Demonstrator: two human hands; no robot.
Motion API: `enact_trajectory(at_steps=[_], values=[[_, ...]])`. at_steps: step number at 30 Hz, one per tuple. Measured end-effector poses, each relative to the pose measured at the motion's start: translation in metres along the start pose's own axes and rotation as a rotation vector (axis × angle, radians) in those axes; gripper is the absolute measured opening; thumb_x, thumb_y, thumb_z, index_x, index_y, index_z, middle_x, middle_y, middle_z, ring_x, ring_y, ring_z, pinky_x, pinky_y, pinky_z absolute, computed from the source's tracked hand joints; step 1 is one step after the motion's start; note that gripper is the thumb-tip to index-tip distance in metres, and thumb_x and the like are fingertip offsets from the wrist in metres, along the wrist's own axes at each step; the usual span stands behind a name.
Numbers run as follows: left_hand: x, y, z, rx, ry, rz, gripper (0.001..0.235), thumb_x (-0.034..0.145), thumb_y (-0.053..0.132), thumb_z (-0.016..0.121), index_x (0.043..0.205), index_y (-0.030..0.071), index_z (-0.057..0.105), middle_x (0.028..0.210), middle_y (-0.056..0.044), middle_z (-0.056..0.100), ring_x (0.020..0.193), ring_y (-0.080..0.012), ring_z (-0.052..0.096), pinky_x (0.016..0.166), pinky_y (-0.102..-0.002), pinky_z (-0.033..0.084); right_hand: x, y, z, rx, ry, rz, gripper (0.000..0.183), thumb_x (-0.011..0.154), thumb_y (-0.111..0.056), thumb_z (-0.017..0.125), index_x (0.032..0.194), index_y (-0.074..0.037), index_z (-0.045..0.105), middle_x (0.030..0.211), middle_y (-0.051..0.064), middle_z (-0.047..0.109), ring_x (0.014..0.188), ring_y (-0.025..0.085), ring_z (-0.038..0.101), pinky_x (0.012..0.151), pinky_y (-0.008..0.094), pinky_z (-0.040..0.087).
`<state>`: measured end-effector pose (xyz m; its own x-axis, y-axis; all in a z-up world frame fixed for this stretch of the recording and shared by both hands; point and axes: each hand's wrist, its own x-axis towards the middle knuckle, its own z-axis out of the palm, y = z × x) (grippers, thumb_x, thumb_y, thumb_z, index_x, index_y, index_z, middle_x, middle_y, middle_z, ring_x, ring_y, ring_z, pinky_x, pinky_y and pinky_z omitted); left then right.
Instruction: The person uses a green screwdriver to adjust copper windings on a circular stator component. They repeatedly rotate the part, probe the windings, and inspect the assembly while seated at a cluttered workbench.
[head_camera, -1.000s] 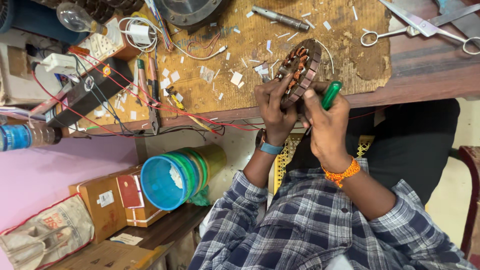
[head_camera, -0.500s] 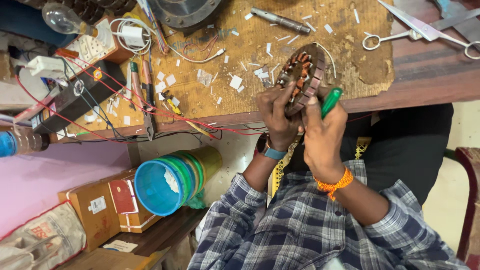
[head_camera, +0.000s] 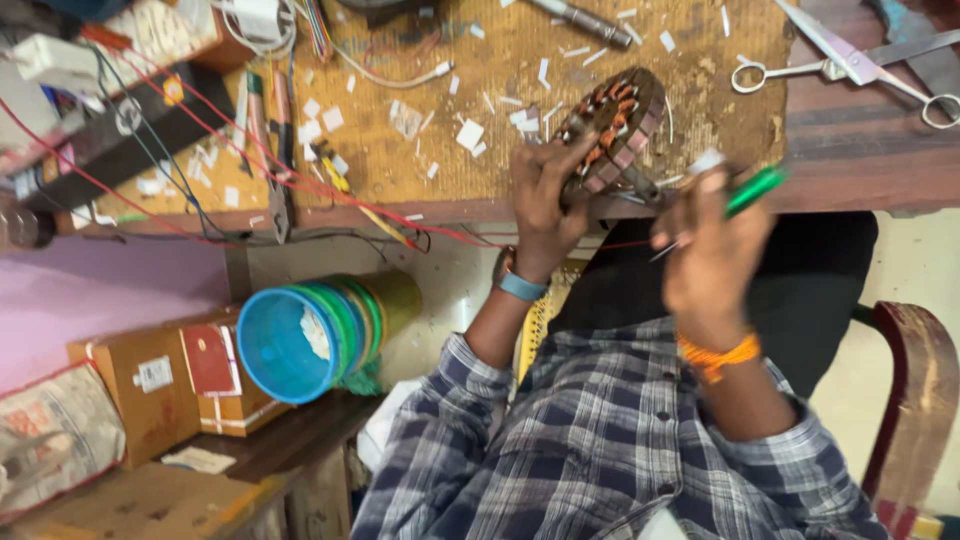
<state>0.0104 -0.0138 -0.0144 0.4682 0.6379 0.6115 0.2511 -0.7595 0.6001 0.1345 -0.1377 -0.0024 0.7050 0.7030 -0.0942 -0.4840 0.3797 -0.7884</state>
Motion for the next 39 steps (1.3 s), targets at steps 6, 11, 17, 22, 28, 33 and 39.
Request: enact_trajectory(at_steps=[6, 11, 17, 22, 28, 33, 39], values=[[0.013, 0.001, -0.017, -0.105, -0.116, -0.058, 0.057, 0.082, -0.008, 0.07, 0.133, 0.016, 0.065, 0.117, -0.005, 0.065, 0.11, -0.0258, 0.06, 0.1, -0.039, 0.047, 0.087, -0.019, -0.051, 0.21, 0.092, 0.054, 0.027, 0.118, -0.027, 0.067, 0.114, -0.006, 0.051, 0.091, 0.003, 0.056, 0.063, 0.01, 0.047, 0.053, 0.026, 0.042], [0.025, -0.007, -0.043, -0.072, -0.22, -0.003, 0.055, 0.076, -0.009, 0.071, 0.126, 0.015, 0.067, 0.123, -0.005, 0.068, 0.123, -0.0268, 0.062, 0.11, -0.043, 0.046, 0.097, -0.034, -0.048, 0.187, -0.036, 0.115, 0.038, 0.113, -0.039, 0.068, 0.105, -0.005, 0.052, 0.089, 0.006, 0.056, 0.059, 0.012, 0.048, 0.052, 0.026, 0.042], [0.031, -0.017, -0.047, -0.104, -0.275, 0.018, 0.052, 0.079, -0.011, 0.072, 0.124, 0.015, 0.068, 0.125, -0.004, 0.07, 0.124, -0.0255, 0.066, 0.11, -0.042, 0.051, 0.052, -0.065, -0.032, -0.378, -0.299, 0.078, 0.026, 0.109, -0.027, 0.068, 0.108, -0.003, 0.057, 0.109, 0.014, 0.068, 0.057, 0.003, 0.044, 0.054, 0.021, 0.043], [0.037, -0.013, -0.057, -0.176, -0.337, -0.009, 0.054, 0.078, -0.006, 0.073, 0.128, 0.014, 0.067, 0.127, -0.005, 0.068, 0.126, -0.0265, 0.065, 0.109, -0.042, 0.052, 0.042, -0.076, -0.013, -0.682, -0.36, 0.081, 0.021, 0.113, -0.014, 0.064, 0.11, 0.006, 0.057, 0.117, 0.016, 0.069, 0.068, 0.005, 0.053, 0.06, 0.02, 0.046], [0.048, -0.005, -0.071, -0.226, -0.448, -0.028, 0.072, 0.077, 0.042, 0.09, 0.136, 0.012, 0.063, 0.129, -0.007, 0.063, 0.126, -0.0289, 0.061, 0.11, -0.045, 0.048, 0.041, -0.066, -0.001, -0.726, -0.314, 0.243, 0.034, 0.107, -0.016, 0.061, 0.137, -0.002, 0.049, 0.11, 0.011, 0.069, 0.066, 0.005, 0.05, 0.055, 0.021, 0.043], [0.042, 0.016, -0.065, -0.048, -0.272, -0.083, 0.07, 0.078, 0.044, 0.09, 0.135, 0.014, 0.063, 0.136, -0.005, 0.062, 0.133, -0.0269, 0.055, 0.112, -0.042, 0.046, 0.039, -0.061, 0.0, -0.717, -0.29, 0.229, 0.039, 0.107, -0.021, 0.061, 0.139, -0.005, 0.048, 0.097, 0.01, 0.058, 0.071, 0.005, 0.054, 0.059, 0.021, 0.045], [0.029, 0.01, -0.065, 0.11, -0.423, 0.016, 0.065, 0.08, 0.023, 0.085, 0.14, 0.015, 0.062, 0.136, -0.003, 0.064, 0.133, -0.0261, 0.055, 0.109, -0.043, 0.048, 0.056, -0.067, -0.009, -0.948, -0.359, 0.014, 0.043, 0.1, -0.011, 0.077, 0.132, -0.002, 0.049, 0.132, 0.015, 0.066, 0.076, 0.014, 0.065, 0.054, 0.026, 0.052]])
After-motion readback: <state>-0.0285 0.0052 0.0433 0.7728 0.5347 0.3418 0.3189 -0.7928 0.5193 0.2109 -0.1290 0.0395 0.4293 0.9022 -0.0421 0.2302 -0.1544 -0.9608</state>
